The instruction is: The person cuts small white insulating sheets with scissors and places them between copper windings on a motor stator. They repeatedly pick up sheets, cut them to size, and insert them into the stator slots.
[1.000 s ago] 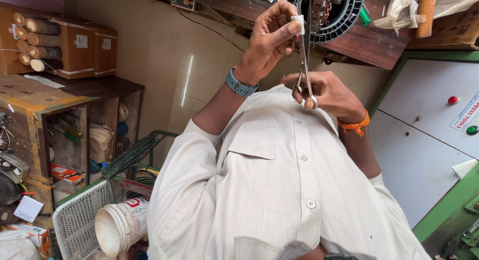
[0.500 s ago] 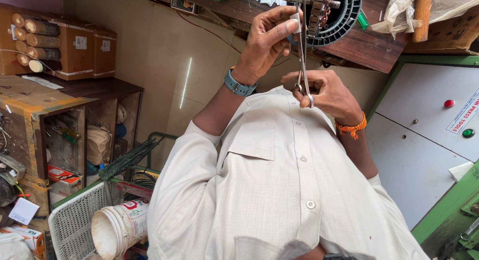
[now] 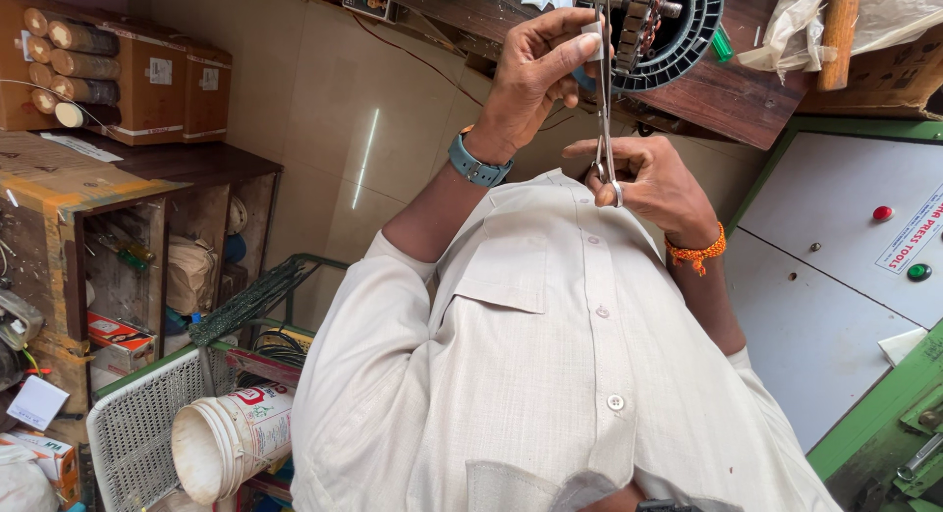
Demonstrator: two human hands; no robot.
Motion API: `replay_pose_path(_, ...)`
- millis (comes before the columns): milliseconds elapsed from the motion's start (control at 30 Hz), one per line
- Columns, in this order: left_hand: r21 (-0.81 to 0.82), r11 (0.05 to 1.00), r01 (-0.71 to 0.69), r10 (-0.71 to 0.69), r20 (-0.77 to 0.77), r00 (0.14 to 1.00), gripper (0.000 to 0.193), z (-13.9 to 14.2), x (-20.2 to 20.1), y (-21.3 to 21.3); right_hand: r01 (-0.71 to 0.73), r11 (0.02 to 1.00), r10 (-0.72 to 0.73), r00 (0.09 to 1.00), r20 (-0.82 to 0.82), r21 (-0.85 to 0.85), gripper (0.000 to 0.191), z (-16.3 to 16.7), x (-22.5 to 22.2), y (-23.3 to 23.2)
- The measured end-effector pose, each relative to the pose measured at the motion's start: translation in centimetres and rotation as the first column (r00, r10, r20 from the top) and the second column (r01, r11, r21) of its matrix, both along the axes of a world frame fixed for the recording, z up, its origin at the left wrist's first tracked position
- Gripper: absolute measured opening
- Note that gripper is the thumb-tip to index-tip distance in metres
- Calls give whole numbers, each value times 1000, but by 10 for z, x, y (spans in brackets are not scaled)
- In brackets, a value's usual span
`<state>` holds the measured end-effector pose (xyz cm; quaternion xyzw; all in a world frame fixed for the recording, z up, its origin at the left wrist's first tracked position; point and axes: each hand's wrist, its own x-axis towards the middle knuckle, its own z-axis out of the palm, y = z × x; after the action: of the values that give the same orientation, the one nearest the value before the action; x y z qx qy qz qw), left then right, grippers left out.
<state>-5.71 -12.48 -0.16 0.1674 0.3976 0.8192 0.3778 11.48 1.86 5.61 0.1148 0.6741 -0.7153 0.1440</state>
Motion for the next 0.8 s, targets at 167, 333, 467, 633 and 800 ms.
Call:
replay_pose_path(167, -8, 1000, -13, 12, -48, 999, 32, 0, 0, 2, 18, 999, -19, 1000, -9, -37, 68, 0, 0, -1)
replay_pose_path(333, -8, 1000, 10, -11, -72, 997, 32, -1, -3, 2, 49, 991, -48, 999, 11, -128, 64, 0, 0, 0)
replay_pose_path(467, -1, 999, 52, -51, -118, 992, 31, 2, -7, -1, 27, 992, -30, 999, -19, -124, 67, -3, 1, 2)
replay_pose_path(633, -8, 994, 107, -107, -193, 975, 29, 10, -16, -7, 16, 997, -15, 1000, 12, -80, 70, -7, 5, 2)
replay_pose_path(800, -12, 986, 166, -165, -201, 965, 28, 15, -26, -13, -3, 994, 2, 1000, -8, -113, 69, -10, 7, 5)
